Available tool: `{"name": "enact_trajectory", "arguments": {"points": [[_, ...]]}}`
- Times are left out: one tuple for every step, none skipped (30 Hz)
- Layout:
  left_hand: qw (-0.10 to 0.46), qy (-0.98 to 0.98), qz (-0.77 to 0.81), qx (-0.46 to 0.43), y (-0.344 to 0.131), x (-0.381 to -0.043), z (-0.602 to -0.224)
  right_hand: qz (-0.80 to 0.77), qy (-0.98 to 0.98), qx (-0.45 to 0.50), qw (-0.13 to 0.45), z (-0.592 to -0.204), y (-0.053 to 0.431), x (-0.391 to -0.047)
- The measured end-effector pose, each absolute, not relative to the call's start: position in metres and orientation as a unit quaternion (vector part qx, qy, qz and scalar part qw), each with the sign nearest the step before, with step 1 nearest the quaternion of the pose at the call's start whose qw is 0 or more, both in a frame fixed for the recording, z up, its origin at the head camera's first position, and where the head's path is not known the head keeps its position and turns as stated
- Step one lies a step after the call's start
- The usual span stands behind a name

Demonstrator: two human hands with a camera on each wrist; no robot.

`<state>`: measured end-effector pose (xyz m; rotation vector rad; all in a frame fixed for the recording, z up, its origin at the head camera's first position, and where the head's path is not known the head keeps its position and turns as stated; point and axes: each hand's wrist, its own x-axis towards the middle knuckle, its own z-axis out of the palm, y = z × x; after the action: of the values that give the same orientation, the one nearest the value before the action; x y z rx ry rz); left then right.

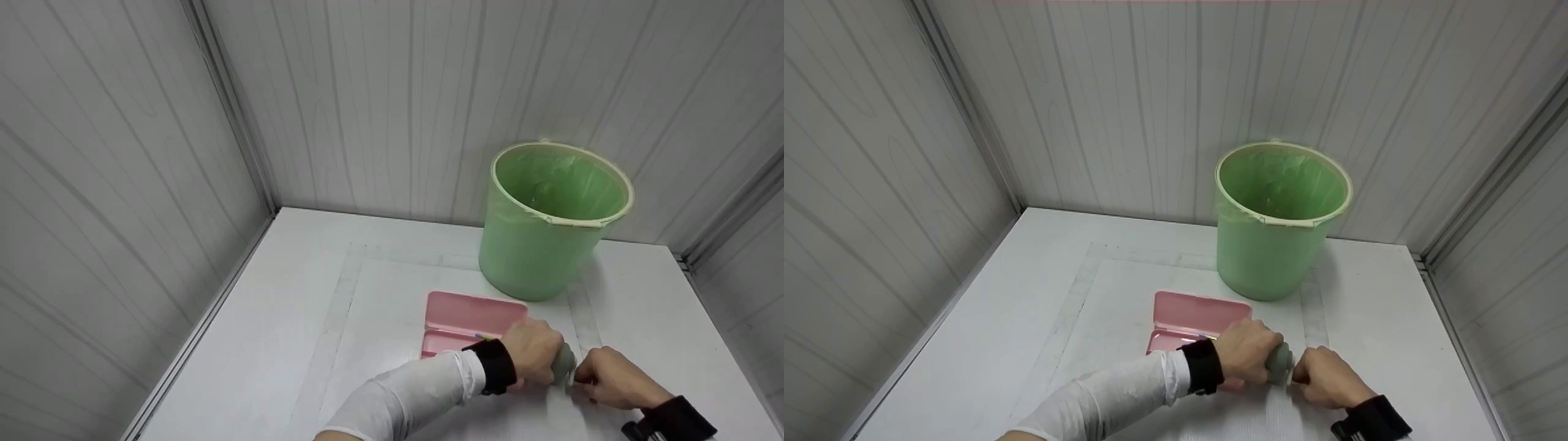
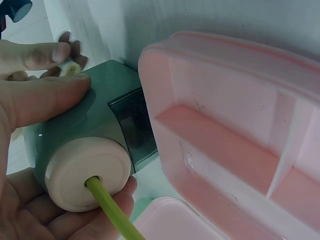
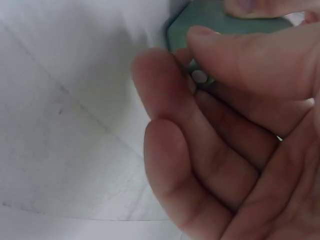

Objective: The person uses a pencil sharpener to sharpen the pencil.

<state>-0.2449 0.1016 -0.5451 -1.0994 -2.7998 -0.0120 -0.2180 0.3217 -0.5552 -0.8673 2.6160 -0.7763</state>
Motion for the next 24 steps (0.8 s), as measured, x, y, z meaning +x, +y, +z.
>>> {"name": "enact_trajectory", "arguments": {"points": [[0.066, -0.929, -0.005, -0.365, 0.102, -0.245, -0.545, -0.267, 0.904, -0.306, 0.136, -0.553, 0.322, -0.217], [0.065, -0.928, -0.005, -0.366, 0.102, -0.245, -0.544, -0.265, 0.903, -0.311, 0.129, -0.551, 0.322, -0.215], [0.064, -0.928, -0.006, -0.367, 0.101, -0.245, -0.544, -0.262, 0.902, -0.321, 0.117, -0.548, 0.322, -0.214], [0.062, -0.928, -0.007, -0.368, 0.101, -0.246, -0.543, -0.260, 0.902, -0.329, 0.106, -0.545, 0.322, -0.212], [0.060, -0.928, -0.007, -0.369, 0.101, -0.246, -0.543, -0.257, 0.902, -0.334, 0.099, -0.542, 0.322, -0.211], [0.056, -0.928, -0.006, -0.369, 0.101, -0.246, -0.543, -0.255, 0.901, -0.340, 0.091, -0.539, 0.322, -0.211], [0.054, -0.928, -0.005, -0.369, 0.100, -0.246, -0.543, -0.253, 0.900, -0.345, 0.085, -0.536, 0.322, -0.211], [0.052, -0.928, -0.003, -0.369, 0.100, -0.246, -0.543, -0.251, 0.900, -0.347, 0.082, -0.532, 0.323, -0.211], [0.050, -0.928, -0.002, -0.369, 0.100, -0.246, -0.543, -0.247, 0.901, -0.348, 0.080, -0.528, 0.323, -0.212], [0.049, -0.928, -0.002, -0.369, 0.100, -0.246, -0.543, -0.243, 0.903, -0.347, 0.078, -0.524, 0.323, -0.213], [0.048, -0.928, 0.000, -0.369, 0.100, -0.246, -0.543, -0.240, 0.905, -0.343, 0.075, -0.520, 0.323, -0.214], [0.046, -0.928, 0.000, -0.369, 0.100, -0.246, -0.543, -0.236, 0.908, -0.339, 0.072, -0.516, 0.323, -0.215], [0.046, -0.928, 0.000, -0.370, 0.100, -0.246, -0.543, -0.231, 0.911, -0.334, 0.069, -0.512, 0.324, -0.217], [0.045, -0.927, 0.000, -0.371, 0.100, -0.245, -0.543, -0.227, 0.914, -0.328, 0.067, -0.509, 0.324, -0.219], [0.046, -0.927, 0.000, -0.373, 0.100, -0.245, -0.544, -0.225, 0.917, -0.324, 0.064, -0.507, 0.324, -0.220], [0.045, -0.926, -0.001, -0.374, 0.100, -0.245, -0.544, -0.225, 0.918, -0.320, 0.062, -0.505, 0.325, -0.222], [0.043, -0.926, -0.001, -0.376, 0.100, -0.245, -0.544, -0.225, 0.919, -0.318, 0.060, -0.503, 0.325, -0.223], [0.042, -0.926, -0.002, -0.376, 0.100, -0.245, -0.544, -0.226, 0.920, -0.315, 0.058, -0.502, 0.325, -0.225], [0.041, -0.925, -0.003, -0.378, 0.100, -0.245, -0.544, -0.229, 0.920, -0.311, 0.057, -0.501, 0.325, -0.226], [0.040, -0.925, -0.004, -0.379, 0.099, -0.245, -0.544, -0.234, 0.921, -0.306, 0.055, -0.500, 0.324, -0.227], [0.038, -0.924, -0.006, -0.380, 0.099, -0.245, -0.543, -0.238, 0.922, -0.299, 0.055, -0.499, 0.324, -0.228], [0.037, -0.924, -0.009, -0.381, 0.099, -0.245, -0.543, -0.242, 0.924, -0.292, 0.055, -0.498, 0.324, -0.229], [0.036, -0.924, -0.012, -0.381, 0.098, -0.245, -0.543, -0.243, 0.925, -0.286, 0.056, -0.496, 0.323, -0.230], [0.035, -0.924, -0.014, -0.381, 0.098, -0.245, -0.542, -0.245, 0.927, -0.279, 0.058, -0.495, 0.322, -0.231]]}}
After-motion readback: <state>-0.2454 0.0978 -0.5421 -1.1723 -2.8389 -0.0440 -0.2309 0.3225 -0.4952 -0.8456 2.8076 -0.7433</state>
